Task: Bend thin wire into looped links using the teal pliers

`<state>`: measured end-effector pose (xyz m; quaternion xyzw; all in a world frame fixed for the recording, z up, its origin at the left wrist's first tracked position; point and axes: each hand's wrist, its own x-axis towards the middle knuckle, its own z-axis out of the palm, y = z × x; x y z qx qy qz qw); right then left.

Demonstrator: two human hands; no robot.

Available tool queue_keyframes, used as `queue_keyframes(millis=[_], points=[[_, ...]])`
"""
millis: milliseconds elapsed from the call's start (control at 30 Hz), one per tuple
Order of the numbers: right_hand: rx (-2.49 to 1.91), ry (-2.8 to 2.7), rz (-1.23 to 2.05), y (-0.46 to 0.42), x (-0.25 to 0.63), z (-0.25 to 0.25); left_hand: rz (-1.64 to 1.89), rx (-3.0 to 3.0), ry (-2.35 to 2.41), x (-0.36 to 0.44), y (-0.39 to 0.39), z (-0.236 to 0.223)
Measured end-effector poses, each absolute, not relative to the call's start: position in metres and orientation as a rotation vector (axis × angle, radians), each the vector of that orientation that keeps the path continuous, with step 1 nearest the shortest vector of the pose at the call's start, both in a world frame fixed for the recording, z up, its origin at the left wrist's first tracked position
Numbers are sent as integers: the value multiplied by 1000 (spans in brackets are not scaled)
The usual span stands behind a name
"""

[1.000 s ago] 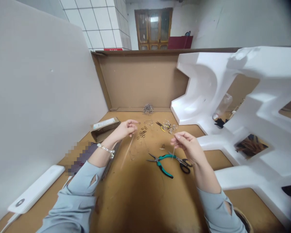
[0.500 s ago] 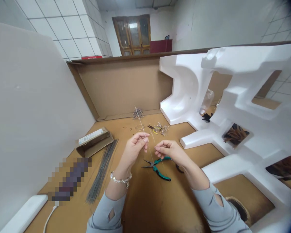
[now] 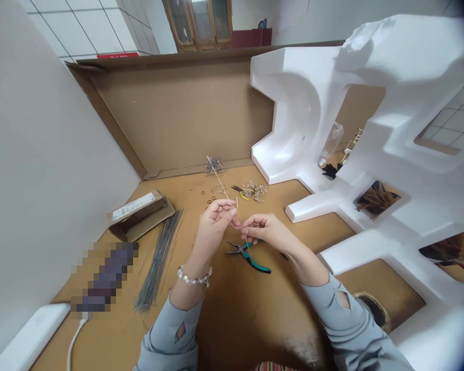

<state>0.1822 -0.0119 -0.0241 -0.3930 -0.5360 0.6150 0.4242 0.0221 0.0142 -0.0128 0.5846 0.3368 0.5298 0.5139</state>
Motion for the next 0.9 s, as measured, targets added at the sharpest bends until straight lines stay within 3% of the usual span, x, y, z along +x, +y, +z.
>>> queue_keyframes(millis=[133, 367, 900], points=[[-969, -1249, 1424, -8, 198, -19, 1189, 1459, 871, 20, 13, -13], [-924, -1040, 1220, -6, 237, -3, 358, 1825, 664, 23, 2, -21], [-916, -1002, 1252, -7, 238, -4, 331, 2061, 610, 34, -7, -24]])
